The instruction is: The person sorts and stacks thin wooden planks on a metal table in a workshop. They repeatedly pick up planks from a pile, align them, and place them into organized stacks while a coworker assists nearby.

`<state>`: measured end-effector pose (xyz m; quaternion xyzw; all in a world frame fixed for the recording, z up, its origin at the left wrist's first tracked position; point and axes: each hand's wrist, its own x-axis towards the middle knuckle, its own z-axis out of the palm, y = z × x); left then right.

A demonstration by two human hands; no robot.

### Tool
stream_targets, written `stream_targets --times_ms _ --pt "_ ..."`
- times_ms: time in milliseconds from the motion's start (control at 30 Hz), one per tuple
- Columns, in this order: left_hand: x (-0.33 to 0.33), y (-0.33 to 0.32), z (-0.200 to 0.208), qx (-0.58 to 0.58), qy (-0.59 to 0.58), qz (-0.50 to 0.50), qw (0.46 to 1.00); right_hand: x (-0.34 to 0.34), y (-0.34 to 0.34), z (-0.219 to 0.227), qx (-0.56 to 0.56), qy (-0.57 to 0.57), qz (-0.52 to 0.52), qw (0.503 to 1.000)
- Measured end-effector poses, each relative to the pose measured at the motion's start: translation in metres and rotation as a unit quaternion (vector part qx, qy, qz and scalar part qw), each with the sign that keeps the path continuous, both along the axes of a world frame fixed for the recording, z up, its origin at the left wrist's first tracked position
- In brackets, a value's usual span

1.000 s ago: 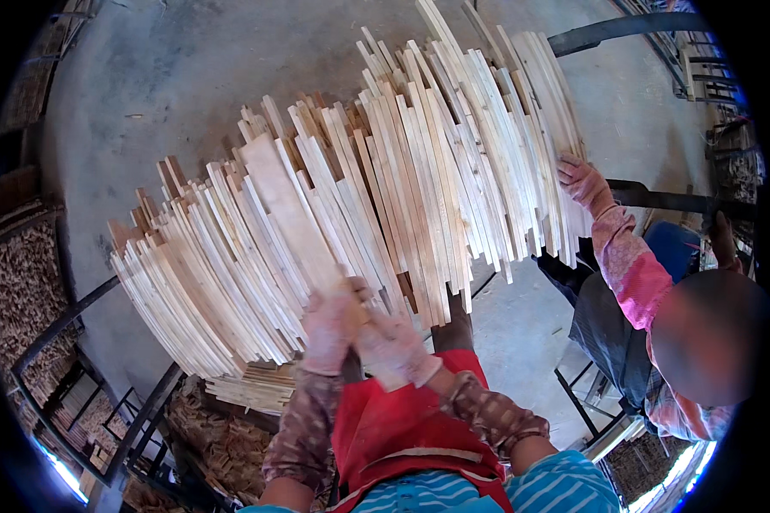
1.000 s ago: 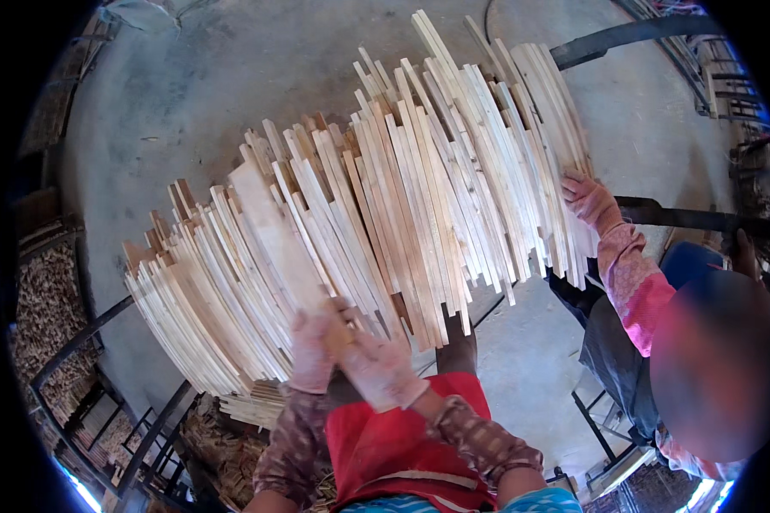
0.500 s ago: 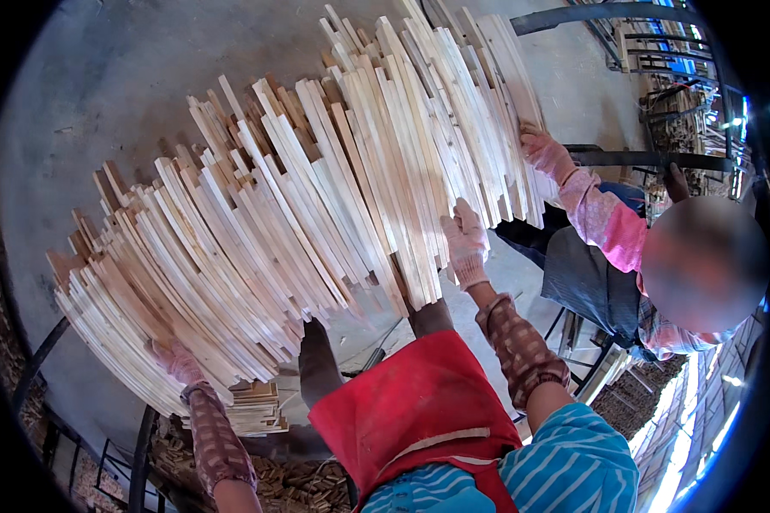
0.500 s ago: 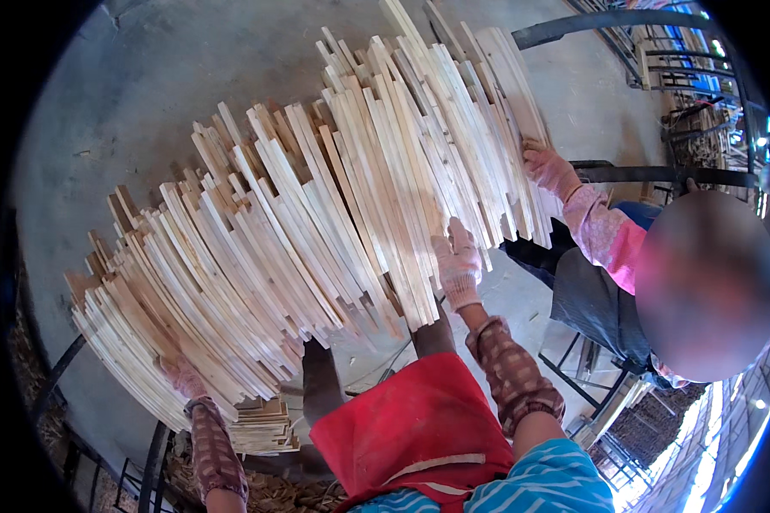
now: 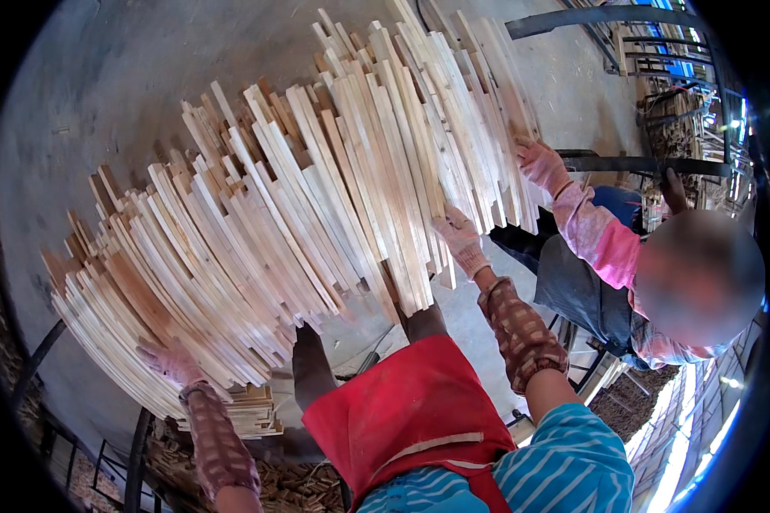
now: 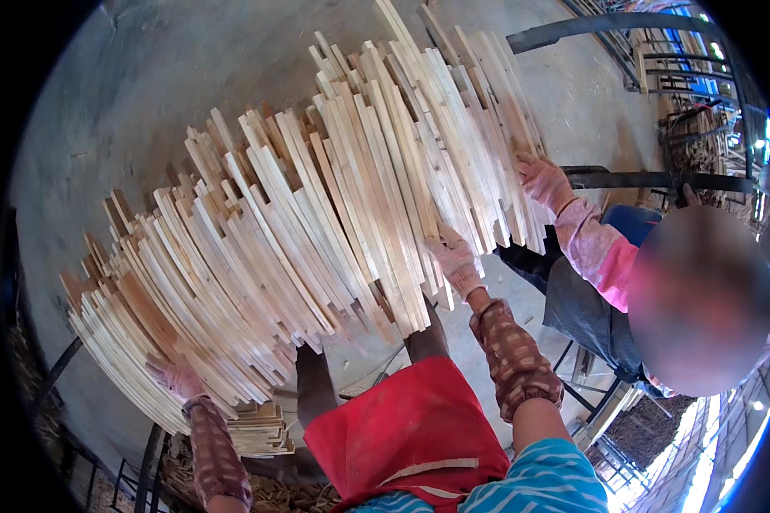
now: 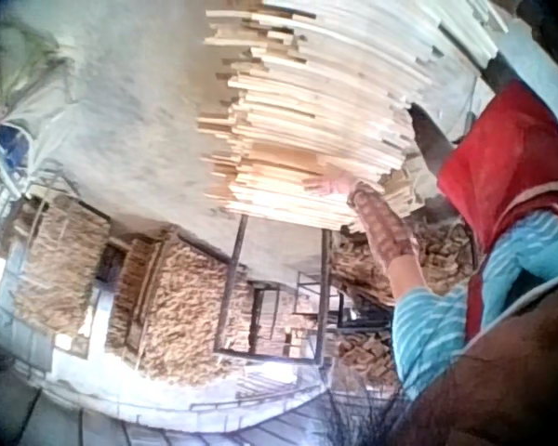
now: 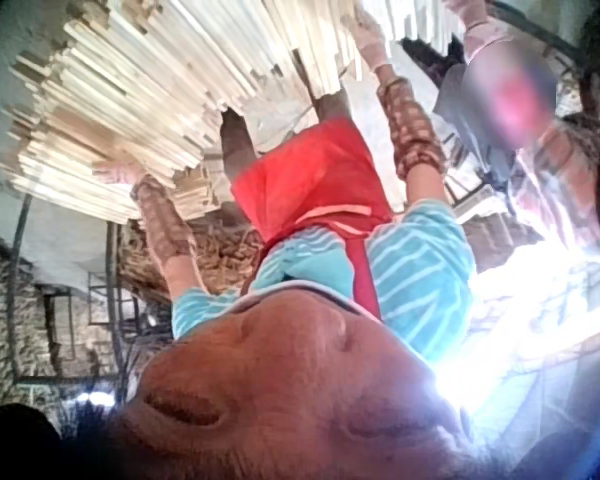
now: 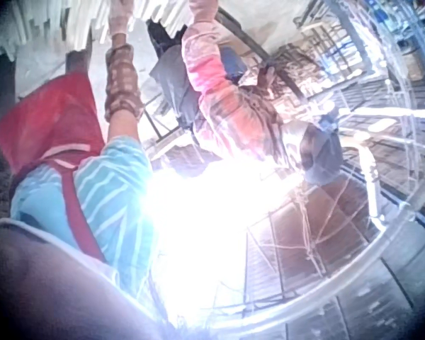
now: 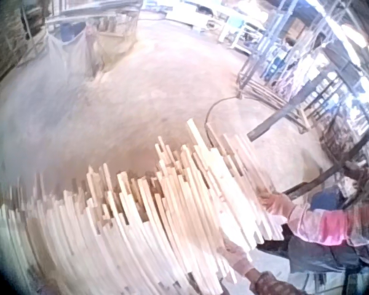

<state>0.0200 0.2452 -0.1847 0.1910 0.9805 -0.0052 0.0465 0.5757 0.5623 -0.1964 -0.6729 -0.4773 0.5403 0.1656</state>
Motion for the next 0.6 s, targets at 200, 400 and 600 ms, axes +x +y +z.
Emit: stream_targets --times_ms 200,400,600 --pt "0.142 0.121 0.021 0.389 -0.318 -0.090 0.860 -0.001 -0.003 -0.010 0.032 -0.273 0.185 0.944" --pt "0.299 0.239 0.035 0.294 -0.546 -0.006 0.784 0.017 0.000 -0.027 -0.017 -0.138 0.116 0.983" --pt "0.313 0.240 -0.002 0.222 -0.398 -0.095 0.885 0.037 0.024 -0.013 -0.148 0.091 0.032 0.984"
